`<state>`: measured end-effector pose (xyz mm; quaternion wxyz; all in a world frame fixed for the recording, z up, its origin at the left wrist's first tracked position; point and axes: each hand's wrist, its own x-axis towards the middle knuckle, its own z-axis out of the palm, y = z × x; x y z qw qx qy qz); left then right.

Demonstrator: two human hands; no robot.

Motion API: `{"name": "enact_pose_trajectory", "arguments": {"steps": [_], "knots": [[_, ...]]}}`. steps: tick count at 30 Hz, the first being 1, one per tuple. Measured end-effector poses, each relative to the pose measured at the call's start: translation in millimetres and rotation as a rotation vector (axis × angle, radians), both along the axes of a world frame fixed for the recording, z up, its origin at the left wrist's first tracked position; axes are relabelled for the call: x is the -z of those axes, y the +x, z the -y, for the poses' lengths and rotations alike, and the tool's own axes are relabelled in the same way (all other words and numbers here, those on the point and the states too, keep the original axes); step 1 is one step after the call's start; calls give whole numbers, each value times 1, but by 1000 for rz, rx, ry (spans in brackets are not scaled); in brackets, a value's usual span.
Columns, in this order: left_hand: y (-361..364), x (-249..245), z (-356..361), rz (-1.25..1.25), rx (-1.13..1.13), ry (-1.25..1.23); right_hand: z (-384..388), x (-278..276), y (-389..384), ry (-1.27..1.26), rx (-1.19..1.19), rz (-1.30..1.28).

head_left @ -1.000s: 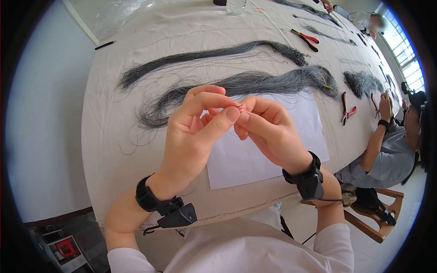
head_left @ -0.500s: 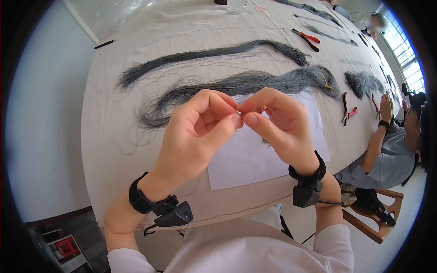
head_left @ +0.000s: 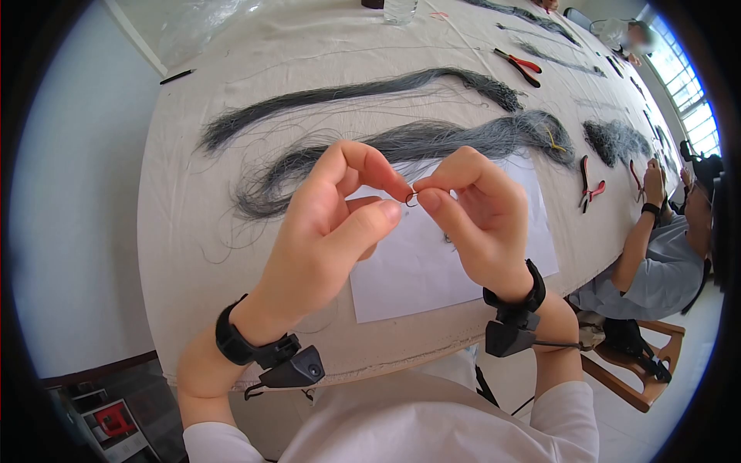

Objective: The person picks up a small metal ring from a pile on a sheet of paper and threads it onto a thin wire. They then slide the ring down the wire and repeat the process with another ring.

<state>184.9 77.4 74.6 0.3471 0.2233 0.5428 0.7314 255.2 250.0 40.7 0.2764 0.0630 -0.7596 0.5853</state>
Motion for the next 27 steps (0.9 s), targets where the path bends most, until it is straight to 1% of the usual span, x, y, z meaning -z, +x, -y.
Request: {"name": "enact_pose_trajectory", "arguments": {"steps": [1,3,4,6,9,19,21,22,24,27], "knots": [[1,0,-1,0,0,0,1,1,0,22,30,-35],[3,0,-3,-105,-95,-6,1,2,0,37,31,-54],[3,1,-3,-105,-97,-5,1,3,0,53,32,-72],[1,4,-2,-203,-109,-36,1,4,-1,67,24,-95],[1,3,-3,-232,-145,-63,2,4,-1,76,14,-121],[-2,3,-1,-253,-129,-75,-1,2,0,72,-9,-91],[-1,1,-2,-171,-140,-36,0,1,0,69,-9,-92],[-1,-3,0,-171,-140,-36,0,1,0,65,-10,-93],[-2,-12,4,-165,-82,-124,-2,-2,3,86,-41,-71],[-4,-1,1,-226,-129,-70,-4,-2,4,112,-66,-48]]}}
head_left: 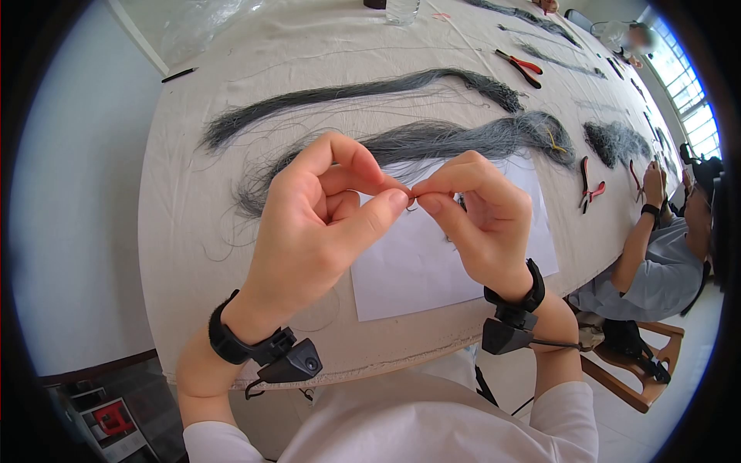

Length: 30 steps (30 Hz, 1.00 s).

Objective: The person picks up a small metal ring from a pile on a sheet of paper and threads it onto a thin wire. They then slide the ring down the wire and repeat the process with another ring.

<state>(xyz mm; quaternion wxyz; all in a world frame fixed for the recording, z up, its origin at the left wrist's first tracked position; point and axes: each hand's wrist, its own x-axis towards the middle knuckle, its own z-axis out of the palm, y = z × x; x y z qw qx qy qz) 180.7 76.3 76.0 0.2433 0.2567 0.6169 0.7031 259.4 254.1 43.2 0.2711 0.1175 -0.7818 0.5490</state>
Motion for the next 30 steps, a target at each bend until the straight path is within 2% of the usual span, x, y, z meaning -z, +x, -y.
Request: {"name": "enact_pose_trajectory", "arguments": {"steps": [5,7,17,19,20,22,23,24,25,26,29,30], "knots": [[-1,2,-1,-91,-30,-30,0,2,-1,48,7,-19],[0,2,-2,-103,-48,-35,3,4,-2,-33,61,-54],[-1,-1,1,-119,-74,-26,-1,3,1,-86,40,-29],[-1,-6,3,-126,-64,-29,-3,2,-1,-208,-109,90],[-2,-11,6,-128,-82,-52,1,-1,-3,-208,-109,88],[-3,-21,11,-135,-96,-78,16,-9,-10,-444,-281,259],[-4,-25,14,-124,-105,11,23,-6,-14,-447,-279,255],[-5,-29,16,-113,-111,101,31,0,-19,-320,-356,180],[-4,-32,16,-115,-106,102,37,3,-22,-190,-431,105],[-4,-35,16,-124,-130,119,42,2,-24,-188,-428,103],[-6,-40,21,-156,-196,119,49,-11,-27,-185,-567,205],[-7,-40,22,-173,-234,103,40,-21,-24,-221,-680,422]]}}
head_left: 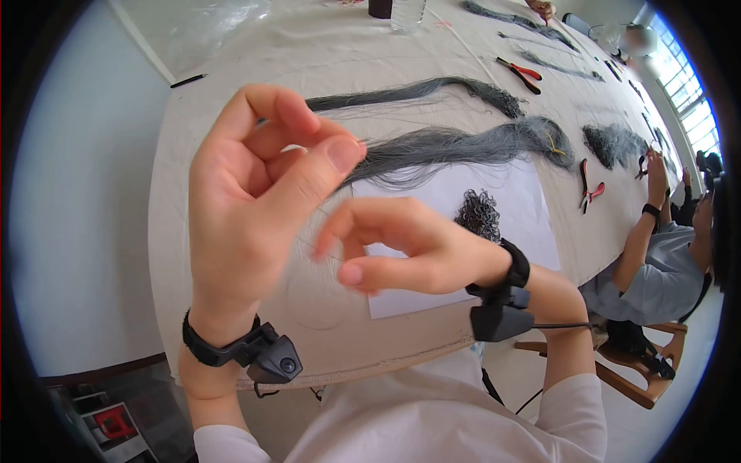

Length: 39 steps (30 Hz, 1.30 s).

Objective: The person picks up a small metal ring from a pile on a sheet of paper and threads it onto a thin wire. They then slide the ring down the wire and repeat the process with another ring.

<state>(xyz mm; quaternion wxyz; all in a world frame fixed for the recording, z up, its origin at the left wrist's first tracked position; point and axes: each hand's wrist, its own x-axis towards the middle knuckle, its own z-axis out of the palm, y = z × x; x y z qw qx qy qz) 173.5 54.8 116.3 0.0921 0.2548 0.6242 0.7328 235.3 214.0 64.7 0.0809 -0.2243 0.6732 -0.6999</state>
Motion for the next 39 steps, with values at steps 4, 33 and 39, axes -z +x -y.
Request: {"name": "enact_pose_trajectory", "arguments": {"steps": [4,33,39], "knots": [[-16,-3,12,-47,-44,-39,-46,-13,17,23,81,-12],[-14,15,2,-178,112,-269,-104,-54,30,299,356,-246],[-7,15,1,-283,118,-273,-59,-74,8,335,357,-211]]}}
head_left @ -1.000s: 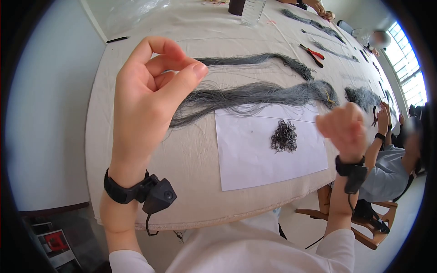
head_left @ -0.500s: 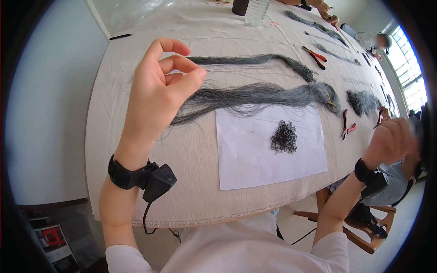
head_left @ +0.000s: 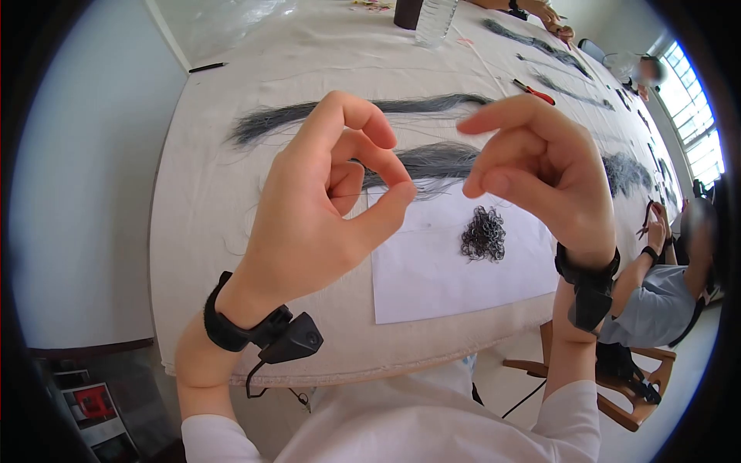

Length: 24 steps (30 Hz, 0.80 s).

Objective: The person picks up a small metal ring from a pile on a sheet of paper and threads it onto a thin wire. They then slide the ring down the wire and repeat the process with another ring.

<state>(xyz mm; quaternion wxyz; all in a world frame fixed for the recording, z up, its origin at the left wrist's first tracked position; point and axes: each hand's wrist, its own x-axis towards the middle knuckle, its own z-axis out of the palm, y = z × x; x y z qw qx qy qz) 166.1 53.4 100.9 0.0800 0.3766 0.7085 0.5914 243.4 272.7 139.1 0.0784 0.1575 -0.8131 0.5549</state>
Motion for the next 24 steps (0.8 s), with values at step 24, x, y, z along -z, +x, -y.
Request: {"name": "enact_pose_trajectory", "arguments": {"steps": [24], "knots": [[13,-2,-4,-267,-73,11,21,6,0,433,259,-442]]}}
